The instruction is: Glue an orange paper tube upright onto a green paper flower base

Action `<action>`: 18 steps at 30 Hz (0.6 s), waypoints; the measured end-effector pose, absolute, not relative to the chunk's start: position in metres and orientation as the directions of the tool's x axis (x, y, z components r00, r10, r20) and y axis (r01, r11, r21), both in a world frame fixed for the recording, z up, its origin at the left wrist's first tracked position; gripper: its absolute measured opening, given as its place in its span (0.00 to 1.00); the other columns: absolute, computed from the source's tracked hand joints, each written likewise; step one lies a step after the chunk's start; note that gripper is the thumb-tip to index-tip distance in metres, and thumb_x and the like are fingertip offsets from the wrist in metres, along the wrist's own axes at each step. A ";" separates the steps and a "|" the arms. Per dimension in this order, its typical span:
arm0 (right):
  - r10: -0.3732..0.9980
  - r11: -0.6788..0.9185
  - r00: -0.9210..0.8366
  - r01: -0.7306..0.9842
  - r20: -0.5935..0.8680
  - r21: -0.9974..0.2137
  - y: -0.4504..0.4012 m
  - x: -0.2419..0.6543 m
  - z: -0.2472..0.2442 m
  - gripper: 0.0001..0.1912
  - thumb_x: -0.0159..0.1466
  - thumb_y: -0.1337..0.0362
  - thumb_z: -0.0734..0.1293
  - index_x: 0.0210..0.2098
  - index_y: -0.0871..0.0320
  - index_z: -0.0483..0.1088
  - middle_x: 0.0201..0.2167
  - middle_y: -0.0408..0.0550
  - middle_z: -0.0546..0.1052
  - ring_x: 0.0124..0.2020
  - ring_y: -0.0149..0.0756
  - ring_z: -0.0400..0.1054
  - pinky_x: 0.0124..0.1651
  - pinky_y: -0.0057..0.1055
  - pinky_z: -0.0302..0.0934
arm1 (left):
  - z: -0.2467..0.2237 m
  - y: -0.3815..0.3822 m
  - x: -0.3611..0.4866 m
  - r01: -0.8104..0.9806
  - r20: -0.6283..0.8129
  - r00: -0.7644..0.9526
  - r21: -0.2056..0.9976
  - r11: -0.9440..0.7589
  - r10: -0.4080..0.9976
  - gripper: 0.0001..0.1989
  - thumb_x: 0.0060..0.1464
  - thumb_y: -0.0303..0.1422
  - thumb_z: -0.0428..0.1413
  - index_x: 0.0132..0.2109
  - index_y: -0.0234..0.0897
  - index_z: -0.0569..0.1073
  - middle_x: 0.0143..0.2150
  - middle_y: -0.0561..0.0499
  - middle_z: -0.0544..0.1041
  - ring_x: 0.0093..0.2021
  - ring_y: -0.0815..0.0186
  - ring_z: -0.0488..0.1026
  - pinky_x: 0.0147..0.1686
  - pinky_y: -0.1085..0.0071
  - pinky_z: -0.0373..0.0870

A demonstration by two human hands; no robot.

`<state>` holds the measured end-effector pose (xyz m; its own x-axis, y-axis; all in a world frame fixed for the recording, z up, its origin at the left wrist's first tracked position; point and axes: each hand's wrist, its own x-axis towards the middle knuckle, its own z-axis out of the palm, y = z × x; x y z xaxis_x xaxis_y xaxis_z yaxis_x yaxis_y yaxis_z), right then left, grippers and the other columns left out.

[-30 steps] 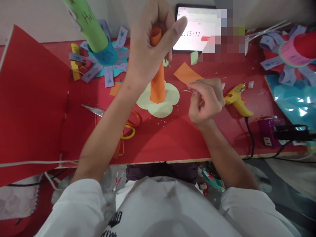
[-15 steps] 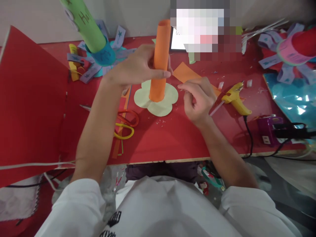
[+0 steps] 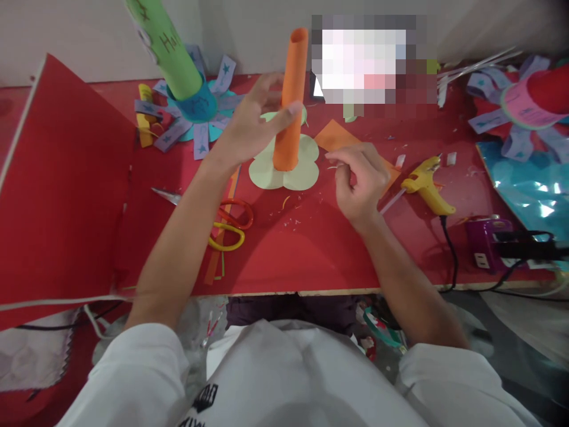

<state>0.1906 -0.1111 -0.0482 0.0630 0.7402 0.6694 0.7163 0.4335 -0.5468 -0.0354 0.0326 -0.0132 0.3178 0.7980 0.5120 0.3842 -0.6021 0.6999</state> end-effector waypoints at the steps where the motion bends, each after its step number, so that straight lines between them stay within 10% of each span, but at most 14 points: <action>1: 0.744 0.428 0.083 0.704 0.663 -0.567 -0.111 0.190 -0.048 0.15 0.78 0.61 0.59 0.47 0.46 0.79 0.37 0.52 0.81 0.44 0.48 0.78 0.52 0.51 0.75 | -0.016 0.030 -0.043 0.328 0.491 0.327 0.743 -0.584 0.808 0.07 0.72 0.44 0.61 0.52 0.52 0.78 0.47 0.51 0.85 0.49 0.60 0.85 0.43 0.62 0.82; 8: 0.746 0.471 0.055 0.661 0.663 -0.585 -0.109 0.184 -0.057 0.14 0.75 0.67 0.60 0.42 0.50 0.78 0.30 0.45 0.78 0.27 0.35 0.68 0.35 0.36 0.65 | -0.057 0.006 -0.082 0.575 0.474 0.096 0.692 -0.438 0.875 0.25 0.72 0.43 0.57 0.27 0.43 0.59 0.22 0.56 0.60 0.25 0.65 0.59 0.32 0.62 0.57; 18: 0.767 0.514 -0.121 0.705 0.631 -0.489 -0.111 0.171 -0.066 0.16 0.70 0.72 0.60 0.40 0.52 0.79 0.25 0.40 0.75 0.23 0.31 0.61 0.32 0.33 0.58 | -0.058 -0.003 -0.083 0.651 0.466 0.147 0.619 -0.440 0.872 0.29 0.70 0.47 0.55 0.26 0.41 0.51 0.22 0.56 0.51 0.25 0.65 0.53 0.33 0.60 0.52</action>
